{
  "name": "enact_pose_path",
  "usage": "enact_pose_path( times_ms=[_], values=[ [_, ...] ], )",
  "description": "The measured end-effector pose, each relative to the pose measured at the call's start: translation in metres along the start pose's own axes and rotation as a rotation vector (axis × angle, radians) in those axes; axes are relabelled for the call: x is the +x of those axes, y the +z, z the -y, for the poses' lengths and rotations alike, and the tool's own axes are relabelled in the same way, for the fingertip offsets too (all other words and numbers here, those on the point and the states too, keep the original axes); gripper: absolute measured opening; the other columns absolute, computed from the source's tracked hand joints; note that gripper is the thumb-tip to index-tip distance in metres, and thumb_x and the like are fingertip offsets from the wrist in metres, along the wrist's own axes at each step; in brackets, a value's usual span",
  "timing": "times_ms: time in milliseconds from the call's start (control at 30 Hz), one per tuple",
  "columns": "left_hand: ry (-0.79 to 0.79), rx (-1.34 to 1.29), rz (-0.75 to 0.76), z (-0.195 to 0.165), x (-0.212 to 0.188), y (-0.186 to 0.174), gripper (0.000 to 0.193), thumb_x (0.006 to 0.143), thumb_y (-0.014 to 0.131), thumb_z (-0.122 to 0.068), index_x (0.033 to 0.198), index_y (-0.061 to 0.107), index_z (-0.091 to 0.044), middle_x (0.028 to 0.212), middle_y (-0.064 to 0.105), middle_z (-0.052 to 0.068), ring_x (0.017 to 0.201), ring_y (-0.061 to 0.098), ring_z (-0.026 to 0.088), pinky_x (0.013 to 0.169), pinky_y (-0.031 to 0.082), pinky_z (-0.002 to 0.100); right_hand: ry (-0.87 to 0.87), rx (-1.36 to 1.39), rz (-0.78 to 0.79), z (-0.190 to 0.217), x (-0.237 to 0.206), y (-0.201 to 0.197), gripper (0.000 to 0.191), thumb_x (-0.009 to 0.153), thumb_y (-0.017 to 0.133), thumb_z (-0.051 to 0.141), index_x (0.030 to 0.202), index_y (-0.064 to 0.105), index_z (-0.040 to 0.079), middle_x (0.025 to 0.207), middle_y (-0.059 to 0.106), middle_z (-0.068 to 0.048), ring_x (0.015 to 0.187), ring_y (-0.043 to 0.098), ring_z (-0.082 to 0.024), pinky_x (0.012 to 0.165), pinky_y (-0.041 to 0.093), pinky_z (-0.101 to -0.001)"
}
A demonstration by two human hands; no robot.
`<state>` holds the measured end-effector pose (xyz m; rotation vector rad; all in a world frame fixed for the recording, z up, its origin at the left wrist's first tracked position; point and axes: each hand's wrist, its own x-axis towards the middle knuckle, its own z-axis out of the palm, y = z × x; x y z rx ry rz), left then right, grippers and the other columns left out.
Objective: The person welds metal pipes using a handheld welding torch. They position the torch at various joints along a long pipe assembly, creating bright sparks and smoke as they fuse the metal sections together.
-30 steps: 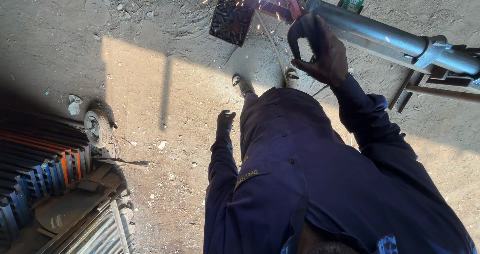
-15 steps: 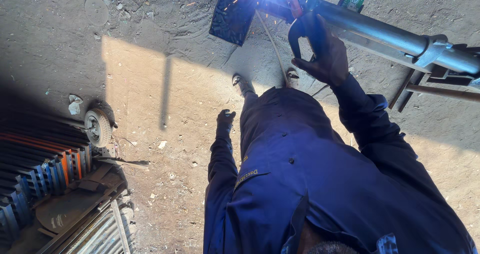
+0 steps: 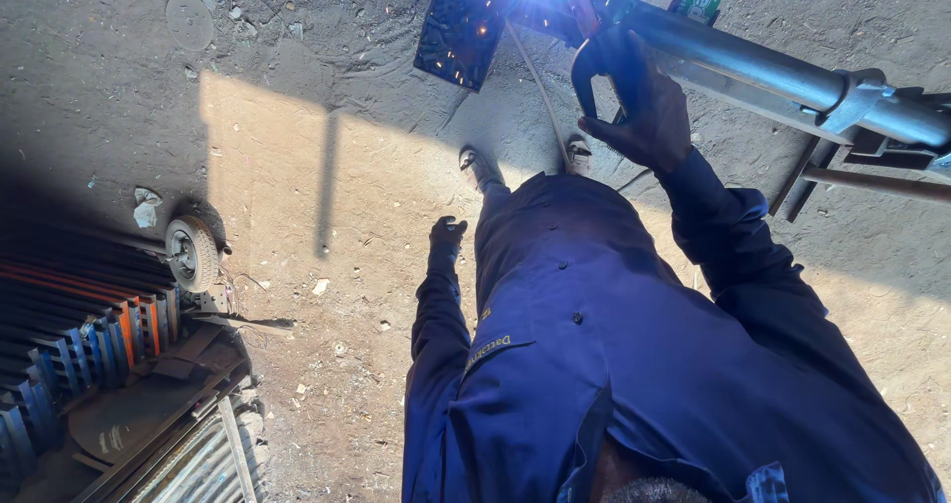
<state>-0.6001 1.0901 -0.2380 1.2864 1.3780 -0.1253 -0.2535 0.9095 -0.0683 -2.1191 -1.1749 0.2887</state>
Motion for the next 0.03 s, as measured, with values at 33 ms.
enact_pose_path(
  times_ms=[33],
  values=[
    [0.001,0.000,0.000,0.0026,0.0021,0.0001,0.056,0.082,0.085,-0.026,0.127,0.063,-0.002,0.095,0.073,0.016,0.062,0.063,0.017,0.050,0.052,0.035,0.011,0.009,0.017,-0.0003,0.0002,-0.0003,0.116,0.079,0.096,0.038,0.163,0.027,-0.004,0.130,0.070,-0.021,0.114,0.070,-0.040,0.098,0.056,-0.0467]
  ],
)
